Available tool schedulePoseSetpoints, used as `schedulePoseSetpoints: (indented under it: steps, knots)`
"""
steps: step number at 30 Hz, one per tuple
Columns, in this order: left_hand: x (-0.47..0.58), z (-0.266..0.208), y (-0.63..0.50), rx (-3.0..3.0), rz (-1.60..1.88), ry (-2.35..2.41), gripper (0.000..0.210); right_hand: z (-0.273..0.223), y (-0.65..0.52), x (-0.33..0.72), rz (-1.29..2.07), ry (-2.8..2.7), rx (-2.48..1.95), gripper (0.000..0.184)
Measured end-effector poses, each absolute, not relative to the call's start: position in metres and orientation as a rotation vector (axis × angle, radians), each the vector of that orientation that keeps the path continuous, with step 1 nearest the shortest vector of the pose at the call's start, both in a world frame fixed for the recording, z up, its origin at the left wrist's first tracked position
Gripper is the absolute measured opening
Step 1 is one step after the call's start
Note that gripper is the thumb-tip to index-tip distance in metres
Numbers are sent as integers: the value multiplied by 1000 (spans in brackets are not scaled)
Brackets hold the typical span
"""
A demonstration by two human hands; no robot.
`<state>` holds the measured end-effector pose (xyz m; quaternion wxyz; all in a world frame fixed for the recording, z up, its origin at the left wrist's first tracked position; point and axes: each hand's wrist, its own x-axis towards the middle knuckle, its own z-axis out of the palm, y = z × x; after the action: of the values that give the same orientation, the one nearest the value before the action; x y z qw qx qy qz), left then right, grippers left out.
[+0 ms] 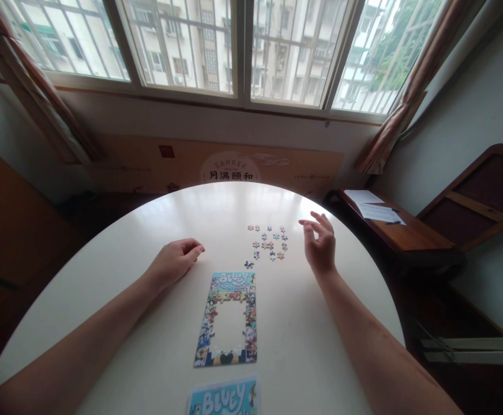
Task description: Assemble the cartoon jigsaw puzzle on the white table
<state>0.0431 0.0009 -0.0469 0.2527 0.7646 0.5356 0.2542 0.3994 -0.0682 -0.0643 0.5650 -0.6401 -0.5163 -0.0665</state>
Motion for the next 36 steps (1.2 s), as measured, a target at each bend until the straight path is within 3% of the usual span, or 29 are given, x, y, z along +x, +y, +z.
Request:
schedulePoseSetpoints:
  steps: [3,7,12,36]
  knots:
    - [43,-46,1,2087,687,1463,31,-57,-73,407,-71,-1418,-1618,36]
    - [44,-44,0,2088,689,1465,32,-53,-81,405,177,-1754,-1663,20]
    - [45,-43,-1,2096,676,1474,32,-54,-83,397,227,-1964,-1727,31]
    - [50,-50,-3,2124,719,1421,24,-50,-88,402,321,-1936,-1987,18]
